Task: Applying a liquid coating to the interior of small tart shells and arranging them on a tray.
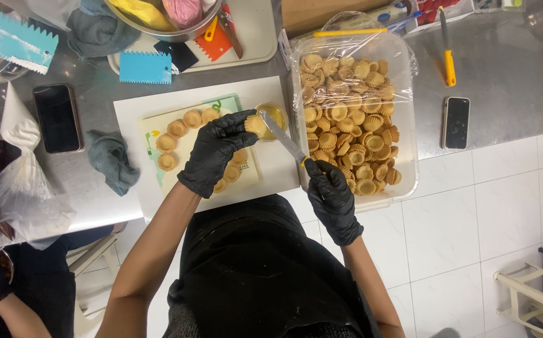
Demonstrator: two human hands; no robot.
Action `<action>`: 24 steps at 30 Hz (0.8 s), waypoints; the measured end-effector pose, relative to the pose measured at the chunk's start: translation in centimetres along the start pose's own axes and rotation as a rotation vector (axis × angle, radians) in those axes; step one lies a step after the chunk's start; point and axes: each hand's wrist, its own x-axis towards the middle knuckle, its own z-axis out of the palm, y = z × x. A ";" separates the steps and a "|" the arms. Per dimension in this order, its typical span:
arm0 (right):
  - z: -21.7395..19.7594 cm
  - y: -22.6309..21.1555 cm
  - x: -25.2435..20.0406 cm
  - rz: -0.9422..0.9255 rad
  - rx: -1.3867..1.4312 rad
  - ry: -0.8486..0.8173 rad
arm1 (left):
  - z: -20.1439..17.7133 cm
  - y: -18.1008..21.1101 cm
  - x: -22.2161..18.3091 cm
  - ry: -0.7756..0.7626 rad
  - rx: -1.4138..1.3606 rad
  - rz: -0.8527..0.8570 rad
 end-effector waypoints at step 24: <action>3.3 0.4 0.8 0.251 0.223 -0.031 | -12.8 -12.4 -14.4 0.046 1.677 0.488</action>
